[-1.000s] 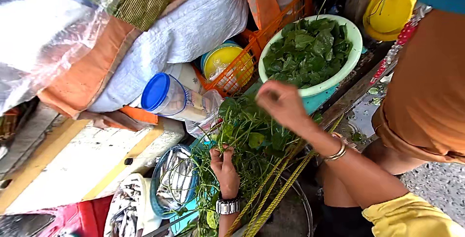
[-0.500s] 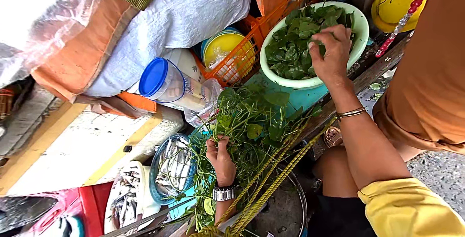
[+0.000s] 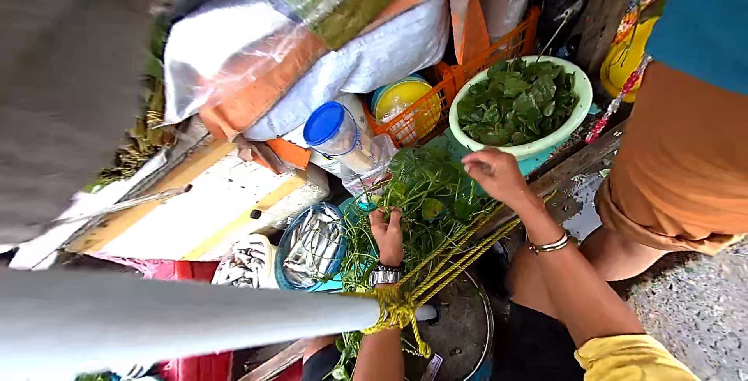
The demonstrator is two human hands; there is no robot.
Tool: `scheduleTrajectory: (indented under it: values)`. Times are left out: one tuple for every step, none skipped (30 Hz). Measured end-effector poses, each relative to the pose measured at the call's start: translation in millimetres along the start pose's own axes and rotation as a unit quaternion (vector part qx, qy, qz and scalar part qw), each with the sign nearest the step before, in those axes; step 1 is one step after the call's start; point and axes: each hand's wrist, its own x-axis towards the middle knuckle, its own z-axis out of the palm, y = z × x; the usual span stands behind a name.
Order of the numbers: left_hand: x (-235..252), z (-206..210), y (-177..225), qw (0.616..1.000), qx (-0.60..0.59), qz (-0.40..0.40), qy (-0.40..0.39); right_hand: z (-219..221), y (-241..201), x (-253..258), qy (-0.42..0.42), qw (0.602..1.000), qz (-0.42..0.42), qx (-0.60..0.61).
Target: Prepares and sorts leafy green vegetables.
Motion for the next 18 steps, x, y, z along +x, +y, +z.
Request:
scheduleTrajectory:
  values:
    - [1.1,-0.9,2.1,1.0,0.017,-0.003,-0.003,0.2,-2.4,-8.2,-0.025,0.999,0.039,-0.014]
    - [2.7,-2.0,4.6,0.999,0.035,-0.005,-0.008,-1.4,-4.5,-14.2,-0.053,0.994,0.091,-0.039]
    - [4.1,-3.1,6.9,0.999,0.051,-0.003,-0.011,-3.7,-7.0,-18.1,-0.082,0.983,0.15,-0.071]
    - [5.0,-4.3,8.5,0.998,0.068,-0.001,-0.016,-4.9,-8.5,-20.7,-0.108,0.969,0.199,-0.103]
    - [5.7,-5.8,9.1,0.997,0.08,-0.001,-0.02,-5.0,-8.4,-21.8,-0.135,0.954,0.233,-0.135]
    - [6.0,-7.5,9.3,0.996,0.085,-0.005,-0.023,-3.5,-6.8,-21.9,-0.161,0.941,0.255,-0.156]
    - [6.2,-9.9,10.2,0.996,0.081,-0.014,-0.025,-0.1,-4.8,-21.6,-0.181,0.932,0.268,-0.162]
    - [7.6,-12.7,11.2,0.997,0.072,-0.021,-0.027,4.8,-2.4,-19.9,-0.192,0.929,0.275,-0.157]
    - [9.5,-15.6,12.5,0.997,0.061,-0.026,-0.027,10.2,-0.9,-17.1,-0.193,0.93,0.28,-0.142]
    - [10.8,-18.4,13.6,0.998,0.047,-0.033,-0.024,15.8,-1.0,-14.8,-0.184,0.934,0.282,-0.119]
    - [11.7,-21.6,15.0,0.998,0.037,-0.036,-0.02,21.3,-3.3,-12.9,-0.164,0.942,0.28,-0.088]
    - [12.5,-26.1,15.7,0.999,0.034,-0.035,-0.024,26.2,-7.7,-10.8,-0.143,0.949,0.275,-0.058]
    - [11.3,-30.9,18.7,0.999,0.03,-0.038,-0.023,30.0,-14.6,-8.5,-0.126,0.954,0.271,-0.034]
    - [7.7,-35.9,28.0,0.998,0.024,-0.049,-0.021,32.6,-24.2,-6.3,-0.118,0.956,0.266,-0.019]
    - [5.3,-41.4,39.1,0.998,0.017,-0.064,-0.025,34.7,-34.2,-4.0,-0.111,0.96,0.258,-0.008]
    - [3.6,-46.3,50.7,0.996,0.008,-0.077,-0.034,35.0,-44.4,-1.9,-0.105,0.963,0.249,0.003]
    - [1.5,-51.2,63.0,0.995,0.003,-0.089,-0.041,32.9,-55.5,-0.3,-0.097,0.965,0.243,0.017]
    - [-4.4,-59.1,78.8,0.994,0.005,-0.095,-0.054,29.4,-67.7,0.5,-0.086,0.967,0.236,0.032]
